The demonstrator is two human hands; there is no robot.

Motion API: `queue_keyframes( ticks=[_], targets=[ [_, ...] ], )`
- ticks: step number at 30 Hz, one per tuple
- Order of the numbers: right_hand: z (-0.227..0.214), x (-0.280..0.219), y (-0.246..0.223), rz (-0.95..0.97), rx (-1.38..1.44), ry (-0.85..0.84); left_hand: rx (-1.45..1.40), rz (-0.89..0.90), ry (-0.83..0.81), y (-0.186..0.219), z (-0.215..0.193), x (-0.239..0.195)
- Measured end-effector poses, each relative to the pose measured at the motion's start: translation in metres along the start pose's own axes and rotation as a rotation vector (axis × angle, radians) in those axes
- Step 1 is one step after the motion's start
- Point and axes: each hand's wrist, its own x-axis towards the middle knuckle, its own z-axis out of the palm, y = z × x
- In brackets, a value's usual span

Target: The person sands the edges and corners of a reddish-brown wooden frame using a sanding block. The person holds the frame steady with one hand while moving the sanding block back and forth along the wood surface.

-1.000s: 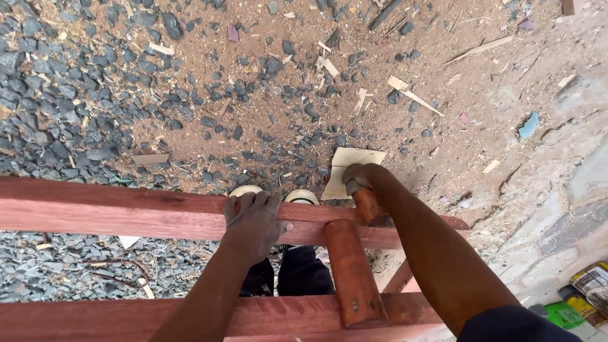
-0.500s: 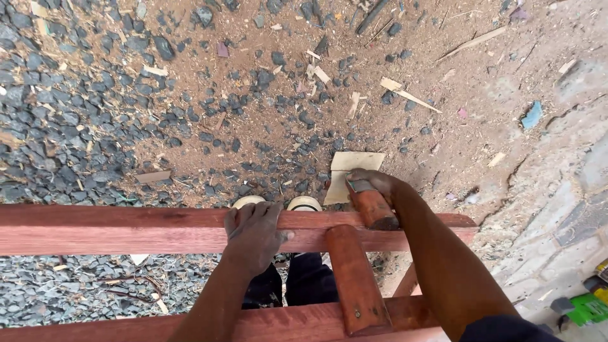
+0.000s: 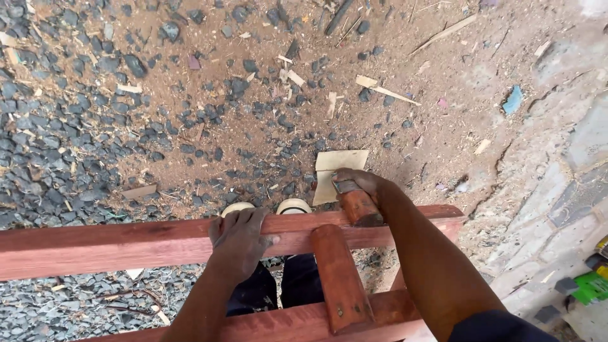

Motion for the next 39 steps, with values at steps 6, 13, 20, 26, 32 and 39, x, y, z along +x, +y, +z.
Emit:
queue_keyframes(
  ticks=[6,13,20,26,32,39],
  targets=[
    [0.029,0.029,-0.008,-0.03,-1.409,0.298,-0.008,-0.003,0.005,-0.002,0.002,0.0],
    [-0.012,0.009,0.007,0.08,-0.438,0.14,-0.012,-0.031,-0.004,0.001,0.0,-0.001],
    [0.036,-0.133,-0.085,0.21,-1.113,0.151,0.006,-0.045,0.002,0.002,0.002,-0.002],
    [0.046,-0.045,-0.026,0.131,-1.508,0.295,-0.017,0.008,0.056,-0.004,0.009,0.001],
    [0.016,-0.057,-0.043,0.273,-0.358,0.104,-0.009,0.009,0.063,0.0,0.007,-0.004],
    [-0.021,-0.048,0.002,0.131,0.247,0.057,-0.012,-0.001,0.033,-0.007,0.014,0.004]
  ],
)
